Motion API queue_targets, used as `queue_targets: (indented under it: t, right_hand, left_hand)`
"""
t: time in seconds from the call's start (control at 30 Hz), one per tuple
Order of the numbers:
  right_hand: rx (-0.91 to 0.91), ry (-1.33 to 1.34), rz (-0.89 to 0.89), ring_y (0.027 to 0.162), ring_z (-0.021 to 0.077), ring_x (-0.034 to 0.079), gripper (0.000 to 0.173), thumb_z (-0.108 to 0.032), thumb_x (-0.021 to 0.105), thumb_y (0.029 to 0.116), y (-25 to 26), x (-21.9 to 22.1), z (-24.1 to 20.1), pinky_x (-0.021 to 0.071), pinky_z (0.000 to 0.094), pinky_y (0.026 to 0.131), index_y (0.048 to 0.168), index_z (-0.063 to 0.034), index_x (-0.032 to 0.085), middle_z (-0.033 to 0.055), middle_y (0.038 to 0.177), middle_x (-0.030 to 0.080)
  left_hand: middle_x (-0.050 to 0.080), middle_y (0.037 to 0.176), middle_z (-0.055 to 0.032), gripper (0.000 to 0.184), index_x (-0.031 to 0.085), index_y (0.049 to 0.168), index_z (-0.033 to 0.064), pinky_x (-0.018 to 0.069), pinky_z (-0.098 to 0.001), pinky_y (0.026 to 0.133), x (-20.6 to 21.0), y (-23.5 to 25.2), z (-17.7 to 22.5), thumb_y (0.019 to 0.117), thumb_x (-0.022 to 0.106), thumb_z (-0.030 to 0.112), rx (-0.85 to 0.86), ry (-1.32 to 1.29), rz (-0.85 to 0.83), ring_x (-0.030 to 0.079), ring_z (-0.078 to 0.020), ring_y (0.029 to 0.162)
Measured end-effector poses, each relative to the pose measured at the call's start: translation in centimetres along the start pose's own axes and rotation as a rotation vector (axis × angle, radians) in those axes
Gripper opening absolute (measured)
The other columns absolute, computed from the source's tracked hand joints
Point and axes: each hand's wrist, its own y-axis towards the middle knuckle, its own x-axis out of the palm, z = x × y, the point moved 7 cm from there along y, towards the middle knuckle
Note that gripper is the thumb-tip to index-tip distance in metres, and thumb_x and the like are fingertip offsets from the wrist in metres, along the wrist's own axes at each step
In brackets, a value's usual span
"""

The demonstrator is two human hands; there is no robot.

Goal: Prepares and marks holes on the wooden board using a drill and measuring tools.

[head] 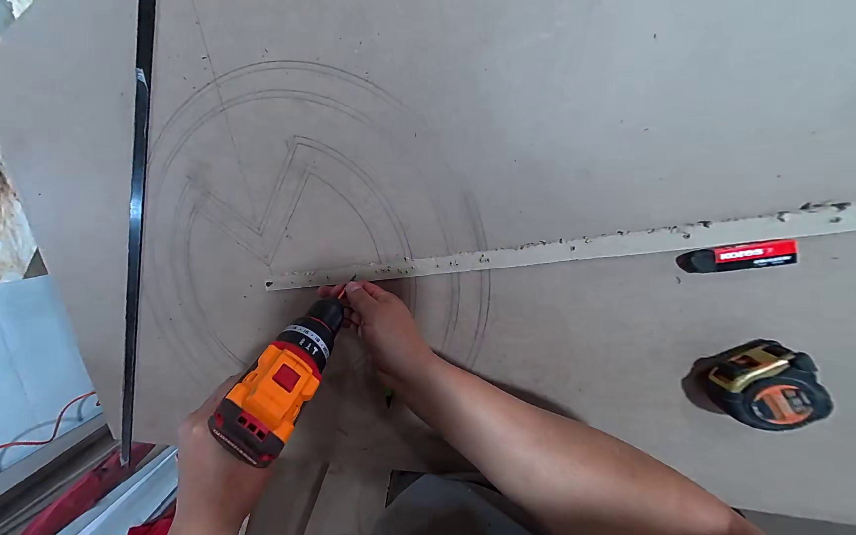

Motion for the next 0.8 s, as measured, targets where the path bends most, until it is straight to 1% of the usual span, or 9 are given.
queue_targets:
  t: [0.17,0.27,0.37,0.4,0.5,0.6,0.67,0.73,0.8]
  right_hand:
    - [0.007,0.020,0.012,0.102,0.0131,0.069,0.037,-0.030,0.038,0.1135,0.0,0.0,0.1,0.0549,0.0317,0.092,0.114,-0.0084,0.068,0.0036,0.114,0.074]
    - [0.003,0.042,0.016,0.102,0.0133,0.069,0.038,-0.030,0.037,0.1136,0.0,0.0,-0.1,0.0552,0.0316,0.092,0.115,-0.0077,0.069,0.0047,0.113,0.073]
    - [0.024,0.058,-0.003,0.098,0.0139,0.070,0.038,-0.030,0.039,0.1133,-0.1,0.0,0.0,0.0569,0.0320,0.090,0.119,-0.0061,0.067,0.0067,0.110,0.073]
    - [0.054,0.030,-0.038,0.097,0.0150,0.071,0.036,-0.030,0.040,0.1129,-0.4,-0.1,-0.3,0.0583,0.0333,0.089,0.121,-0.0050,0.066,0.0080,0.108,0.072]
    - [0.075,-0.434,-0.240,0.093,0.0158,0.075,0.036,-0.031,0.043,0.1123,-2.5,-1.0,-3.2,0.0628,0.0348,0.084,0.125,-0.0052,0.065,0.0069,0.110,0.075]
    - [-0.409,-1.183,-0.046,0.078,0.0115,0.071,0.022,-0.026,0.057,0.1060,-4.6,-2.3,-8.6,0.0609,0.0361,0.068,0.118,-0.0194,0.074,-0.0029,0.095,0.074]
    - [-0.725,-1.501,0.147,0.095,0.0208,0.069,0.021,-0.025,0.065,0.0990,-4.7,-2.3,-10.8,0.0589,0.0433,0.078,0.117,-0.0171,0.073,0.0025,0.105,0.071]
    - [-0.797,-1.704,0.191,0.109,0.0324,0.064,0.026,-0.023,0.072,0.0931,-3.6,-1.4,-11.2,0.0527,0.0510,0.088,0.114,-0.0089,0.070,0.0117,0.116,0.067]
    - [-0.800,-1.824,0.180,0.107,0.0370,0.064,0.019,-0.011,0.070,0.0915,-2.8,-0.1,-10.5,0.0530,0.0532,0.086,0.108,-0.0023,0.068,0.0168,0.112,0.066]
  left_hand:
    - [0.075,0.088,-0.0066,0.052,0.072,0.099,0.0014,0.0594,-0.0241,0.081,0.1,0.3,-0.3,0.0754,0.077,0.047,-0.019,-0.005,-0.022,0.072,-0.0040,0.085]
    - [0.075,0.101,-0.0131,0.062,0.070,0.111,-0.0003,0.0568,-0.0446,0.092,-0.1,1.2,-0.1,0.0773,0.077,0.051,-0.171,0.004,-0.149,0.073,-0.0204,0.098]
    - [0.072,0.108,-0.0224,0.064,0.067,0.118,-0.0062,0.0532,-0.0503,0.095,-1.0,2.4,1.7,0.0803,0.076,0.044,-0.158,0.056,-0.237,0.071,-0.0300,0.105]
    - [0.073,0.105,-0.0202,0.061,0.068,0.116,-0.0042,0.0548,-0.0485,0.092,-1.2,2.6,2.0,0.0806,0.076,0.045,-0.136,0.082,-0.245,0.071,-0.0279,0.102]
    - [0.074,0.086,-0.0059,0.050,0.073,0.099,0.0080,0.0605,-0.0419,0.074,-1.3,3.0,1.8,0.0745,0.071,0.052,-0.037,0.154,-0.168,0.074,-0.0158,0.083]
    - [0.074,0.085,-0.0037,0.050,0.073,0.100,0.0098,0.0605,-0.0432,0.072,-1.4,3.3,1.6,0.0750,0.070,0.053,-0.058,0.139,-0.182,0.073,-0.0150,0.082]
    - [0.073,0.085,-0.0012,0.051,0.072,0.102,0.0117,0.0604,-0.0420,0.072,-1.4,3.5,1.4,0.0743,0.071,0.055,-0.087,0.137,-0.188,0.073,-0.0129,0.082]
    - [0.072,0.082,-0.0003,0.048,0.071,0.100,0.0121,0.0599,-0.0424,0.071,-1.5,3.7,1.4,0.0732,0.072,0.052,-0.118,0.128,-0.194,0.072,-0.0132,0.080]
    - [0.071,0.082,-0.0010,0.045,0.071,0.101,0.0119,0.0588,-0.0445,0.071,-1.5,3.8,1.5,0.0734,0.075,0.048,-0.160,0.111,-0.218,0.072,-0.0149,0.080]
